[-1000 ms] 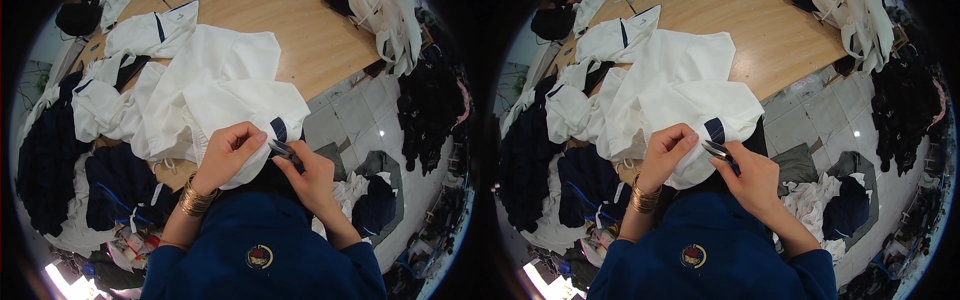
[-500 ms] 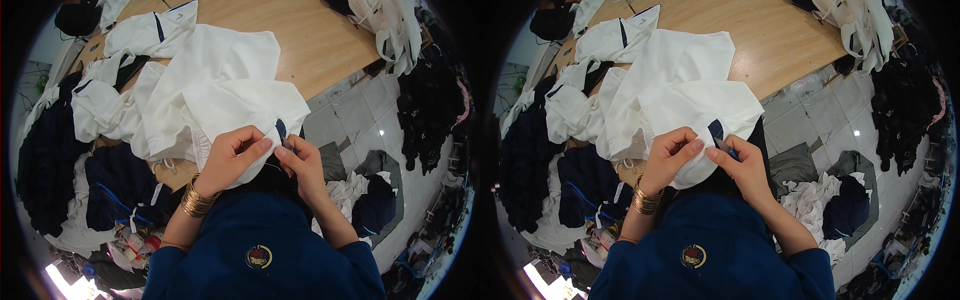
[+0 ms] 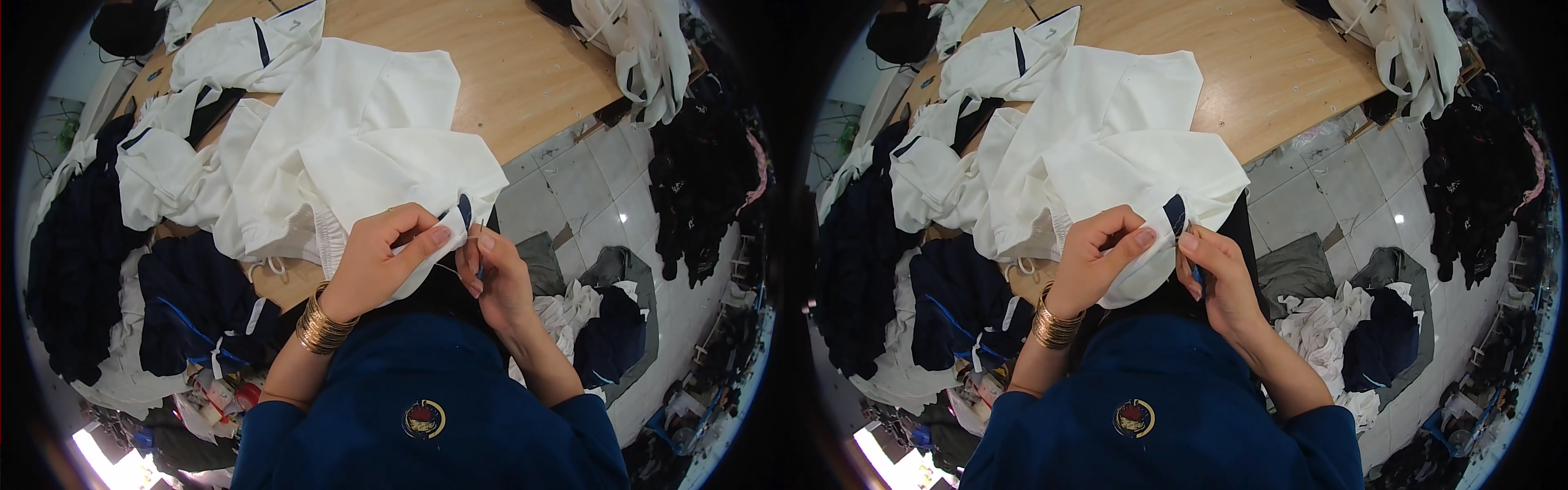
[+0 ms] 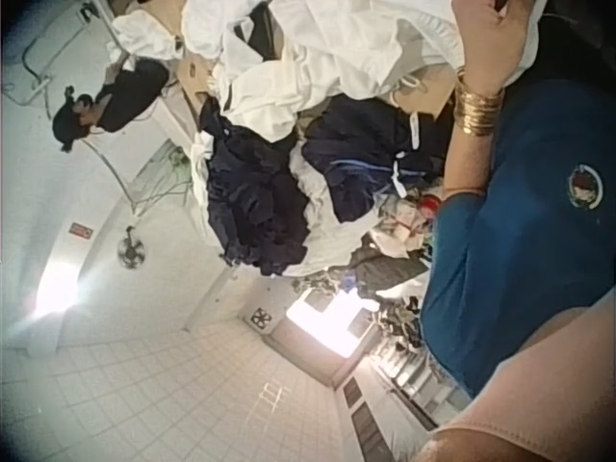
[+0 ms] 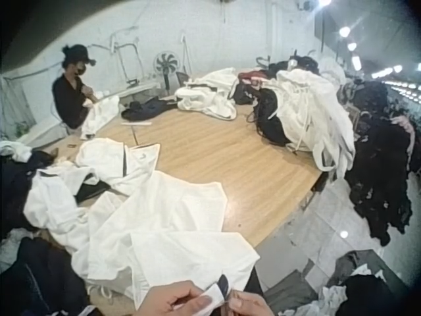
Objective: Trimming loose threads and inspecting white athletic pants at a textile workshop.
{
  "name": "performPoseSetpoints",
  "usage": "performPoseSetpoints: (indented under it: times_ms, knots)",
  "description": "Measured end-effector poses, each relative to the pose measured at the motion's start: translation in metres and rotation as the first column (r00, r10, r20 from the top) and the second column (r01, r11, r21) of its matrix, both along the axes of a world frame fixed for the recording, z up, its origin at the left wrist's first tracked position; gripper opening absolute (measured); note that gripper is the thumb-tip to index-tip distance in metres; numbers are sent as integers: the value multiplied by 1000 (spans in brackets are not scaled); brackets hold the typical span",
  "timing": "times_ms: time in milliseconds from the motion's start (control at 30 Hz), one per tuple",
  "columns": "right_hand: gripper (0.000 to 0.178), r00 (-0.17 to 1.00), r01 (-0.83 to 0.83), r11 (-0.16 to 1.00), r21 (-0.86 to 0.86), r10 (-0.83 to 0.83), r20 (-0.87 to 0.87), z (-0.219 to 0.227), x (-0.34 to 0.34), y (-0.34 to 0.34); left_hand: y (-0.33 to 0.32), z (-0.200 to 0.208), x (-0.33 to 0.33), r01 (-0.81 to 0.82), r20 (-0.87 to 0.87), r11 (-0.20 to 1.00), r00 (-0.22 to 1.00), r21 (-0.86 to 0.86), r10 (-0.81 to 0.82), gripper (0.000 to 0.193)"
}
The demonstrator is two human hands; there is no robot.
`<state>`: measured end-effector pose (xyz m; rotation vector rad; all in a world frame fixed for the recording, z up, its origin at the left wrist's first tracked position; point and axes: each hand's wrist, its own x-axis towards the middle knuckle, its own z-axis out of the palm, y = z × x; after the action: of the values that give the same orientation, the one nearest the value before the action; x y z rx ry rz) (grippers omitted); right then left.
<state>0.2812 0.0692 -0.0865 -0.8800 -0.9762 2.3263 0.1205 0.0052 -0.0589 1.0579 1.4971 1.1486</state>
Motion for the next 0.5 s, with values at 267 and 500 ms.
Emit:
performPoseSetpoints:
  times_ms: [267, 500]
  knots:
    - [40, 1000, 3, 999, 39, -3, 0, 4, 10, 6, 3, -5, 0, -8, -211, 999, 977, 38, 16, 17]
    - [21, 945, 272, 787, 554, -328, 2, 26, 30, 33, -2, -23, -7, -88, 7, 996, 996, -19, 88, 18]
